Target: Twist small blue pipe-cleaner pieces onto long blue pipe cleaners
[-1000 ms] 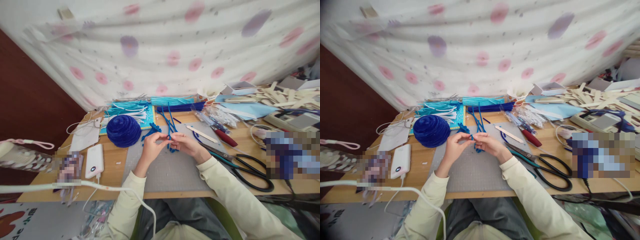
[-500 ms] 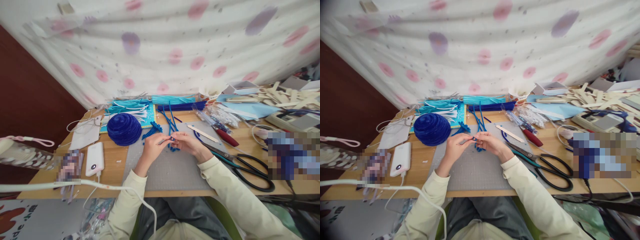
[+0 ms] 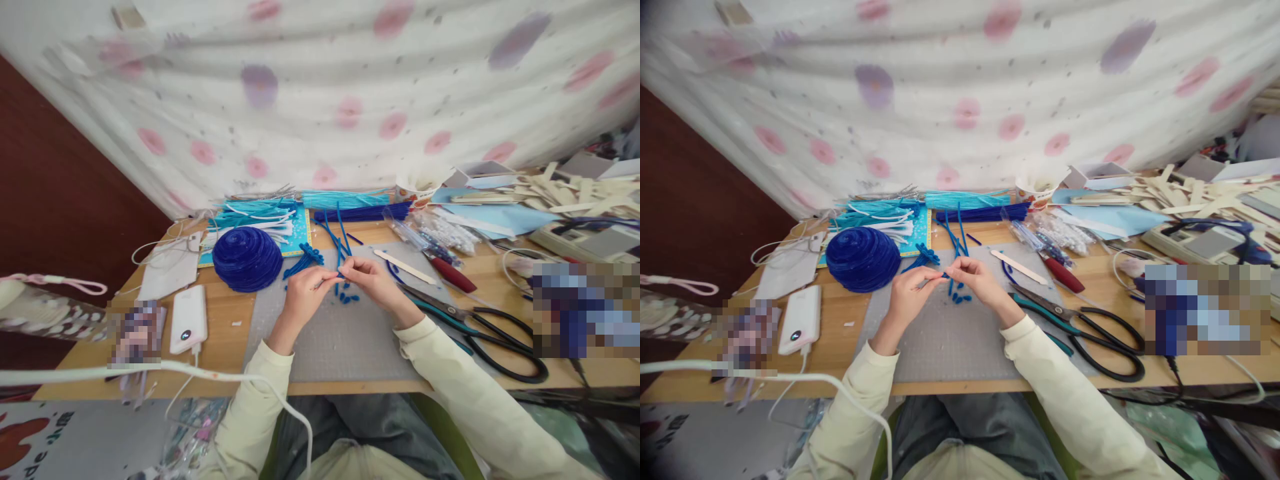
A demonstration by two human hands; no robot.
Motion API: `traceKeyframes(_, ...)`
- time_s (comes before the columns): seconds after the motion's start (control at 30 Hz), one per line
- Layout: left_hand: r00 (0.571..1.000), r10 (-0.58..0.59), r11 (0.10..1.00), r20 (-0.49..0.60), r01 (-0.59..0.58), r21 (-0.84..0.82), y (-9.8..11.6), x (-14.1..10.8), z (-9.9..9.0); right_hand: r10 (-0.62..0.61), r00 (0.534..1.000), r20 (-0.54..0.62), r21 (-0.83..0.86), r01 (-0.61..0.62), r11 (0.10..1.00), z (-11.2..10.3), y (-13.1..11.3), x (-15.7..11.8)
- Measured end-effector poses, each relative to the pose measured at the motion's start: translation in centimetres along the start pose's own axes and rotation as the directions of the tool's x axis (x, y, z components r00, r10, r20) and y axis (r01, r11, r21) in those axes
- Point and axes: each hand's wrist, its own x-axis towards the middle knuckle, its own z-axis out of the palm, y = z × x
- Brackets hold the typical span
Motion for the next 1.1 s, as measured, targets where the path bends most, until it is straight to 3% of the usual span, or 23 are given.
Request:
traceKeyframes(0.2,1.0,0.01,1.0,-0.005,-0.01,0.026,-0.1,0.1,0.0,-0.102,0.995,-0.023,-0.19,0.096,0.977,0.4,-0.4,-0.1)
traceKeyframes(0.3,0.999,0.046,0.997,0.0,-0.046,0.056,-0.2,0.0,0.0,-0.078,0.997,0.008,-0.26,0.077,0.963,0.6,-0.2,-0.3)
traceKeyframes(0.37,0.996,0.085,0.992,0.015,-0.086,0.089,-0.3,-0.1,0.2,-0.028,0.999,0.04,-0.222,0.036,0.974,0.6,0.2,-0.3)
traceKeyframes(0.47,0.985,0.167,0.971,0.049,-0.172,0.165,-0.3,-0.2,0.3,0.052,0.997,0.052,-0.037,-0.05,0.998,0.7,0.9,-0.1)
traceKeyframes(0.6,0.955,0.236,0.886,0.181,-0.288,0.363,0.0,-0.2,0.3,0.225,0.971,0.079,0.196,-0.236,0.952,0.8,1.1,0.1)
traceKeyframes(0.8,0.936,0.239,0.739,0.258,-0.348,0.577,0.5,-0.1,0.3,0.339,0.928,0.154,0.231,-0.368,0.901,1.1,0.8,-0.2)
traceKeyframes(1.1,0.932,0.203,0.744,0.301,-0.347,0.571,0.1,-0.5,1.5,0.333,0.933,0.137,0.27,-0.359,0.893,1.3,0.8,-0.4)
